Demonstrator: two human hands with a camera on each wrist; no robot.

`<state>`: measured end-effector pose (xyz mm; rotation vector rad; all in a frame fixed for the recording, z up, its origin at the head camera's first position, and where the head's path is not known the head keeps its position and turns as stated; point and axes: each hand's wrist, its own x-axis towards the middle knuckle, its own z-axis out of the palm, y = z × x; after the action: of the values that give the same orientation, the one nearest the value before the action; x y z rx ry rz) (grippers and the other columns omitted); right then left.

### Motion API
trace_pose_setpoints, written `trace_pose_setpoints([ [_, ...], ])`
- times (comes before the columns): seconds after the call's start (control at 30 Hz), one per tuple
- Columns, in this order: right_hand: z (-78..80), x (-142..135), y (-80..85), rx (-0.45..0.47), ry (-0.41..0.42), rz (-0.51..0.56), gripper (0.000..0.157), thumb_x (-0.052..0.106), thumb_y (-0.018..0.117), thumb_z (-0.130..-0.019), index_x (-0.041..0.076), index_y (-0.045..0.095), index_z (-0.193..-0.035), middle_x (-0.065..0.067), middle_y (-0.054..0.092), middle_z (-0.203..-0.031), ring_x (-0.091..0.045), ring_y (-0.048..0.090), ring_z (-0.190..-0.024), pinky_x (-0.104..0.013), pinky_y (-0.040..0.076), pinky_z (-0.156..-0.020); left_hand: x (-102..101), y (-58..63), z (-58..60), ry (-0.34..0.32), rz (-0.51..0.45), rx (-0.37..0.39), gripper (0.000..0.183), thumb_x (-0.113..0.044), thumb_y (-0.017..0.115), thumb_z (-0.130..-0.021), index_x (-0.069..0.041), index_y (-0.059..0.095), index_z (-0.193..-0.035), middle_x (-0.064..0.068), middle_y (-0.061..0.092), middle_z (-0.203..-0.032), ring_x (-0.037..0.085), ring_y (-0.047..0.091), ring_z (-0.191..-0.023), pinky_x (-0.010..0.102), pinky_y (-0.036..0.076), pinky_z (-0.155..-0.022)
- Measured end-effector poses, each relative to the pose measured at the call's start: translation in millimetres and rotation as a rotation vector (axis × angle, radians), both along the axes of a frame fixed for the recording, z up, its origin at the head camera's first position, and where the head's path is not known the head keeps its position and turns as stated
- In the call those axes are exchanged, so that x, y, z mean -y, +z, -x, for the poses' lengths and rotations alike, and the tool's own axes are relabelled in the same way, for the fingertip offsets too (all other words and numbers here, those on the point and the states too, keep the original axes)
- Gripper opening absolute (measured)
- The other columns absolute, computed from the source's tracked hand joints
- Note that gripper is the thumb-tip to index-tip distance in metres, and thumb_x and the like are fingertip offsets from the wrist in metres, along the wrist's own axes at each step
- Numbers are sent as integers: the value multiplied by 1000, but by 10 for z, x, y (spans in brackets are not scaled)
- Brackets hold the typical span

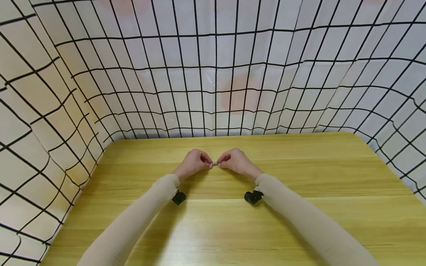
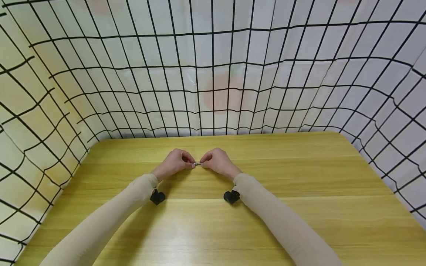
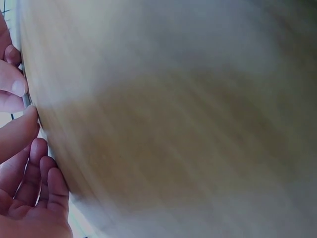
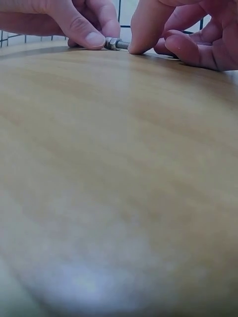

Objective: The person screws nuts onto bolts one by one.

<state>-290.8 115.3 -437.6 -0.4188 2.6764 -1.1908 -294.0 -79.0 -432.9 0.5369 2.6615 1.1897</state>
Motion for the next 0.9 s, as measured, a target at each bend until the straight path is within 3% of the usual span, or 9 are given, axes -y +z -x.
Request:
trace_pose_setpoints([
  [0.9,-46,-2,-18,1,-4,-1,9,16,73,-80,14,74,-89,5,68,-82,-14,56,-77,-31,43,-72,25,14,-40,-5,-10,22,8,-10,77,-77,-8,73,-83,0,65,-74,11,53,-69,24,42,-65],
])
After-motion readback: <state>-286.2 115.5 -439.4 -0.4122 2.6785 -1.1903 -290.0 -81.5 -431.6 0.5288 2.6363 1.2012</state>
